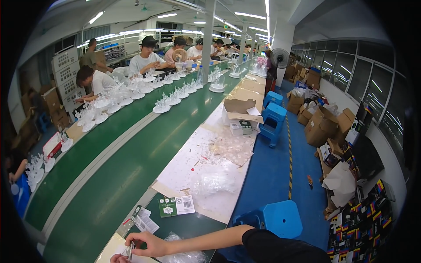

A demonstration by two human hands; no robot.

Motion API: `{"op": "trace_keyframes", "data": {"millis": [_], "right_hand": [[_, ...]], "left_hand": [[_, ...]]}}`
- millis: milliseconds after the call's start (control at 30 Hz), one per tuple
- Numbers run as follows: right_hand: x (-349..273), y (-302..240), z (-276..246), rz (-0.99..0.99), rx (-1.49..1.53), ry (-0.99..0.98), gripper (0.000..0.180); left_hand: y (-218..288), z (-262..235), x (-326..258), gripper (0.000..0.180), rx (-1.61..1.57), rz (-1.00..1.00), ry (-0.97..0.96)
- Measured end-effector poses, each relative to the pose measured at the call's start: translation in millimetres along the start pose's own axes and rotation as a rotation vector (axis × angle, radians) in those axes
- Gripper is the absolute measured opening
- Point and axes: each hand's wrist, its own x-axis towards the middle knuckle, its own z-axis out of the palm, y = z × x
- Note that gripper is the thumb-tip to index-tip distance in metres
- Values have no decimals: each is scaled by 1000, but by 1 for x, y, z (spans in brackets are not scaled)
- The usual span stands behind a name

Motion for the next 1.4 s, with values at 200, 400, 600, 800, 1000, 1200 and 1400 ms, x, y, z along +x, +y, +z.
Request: {"op": "trace_keyframes", "data": {"millis": [200,400,600,800,1000,1200,1400], "right_hand": [[1,11,2,0,157,71,22],[1,15,3,-48,86,85,26],[1,12,2,-55,-8,83,29],[1,12,0,-140,-127,82,30],[1,1,4,29,80,99,37],[1,4,1,8,-36,4,34],[1,13,-3,45,-182,-19,24]], "left_hand": [[4,3,-3,15,118,11,-104],[1,2,-5,15,106,10,-121],[3,3,-5,15,109,35,-123],[3,6,-5,14,27,8,-113],[4,5,-6,17,70,-14,-149],[2,3,-6,19,71,-40,-171],[-10,3,-3,16,87,-34,-141]]}}
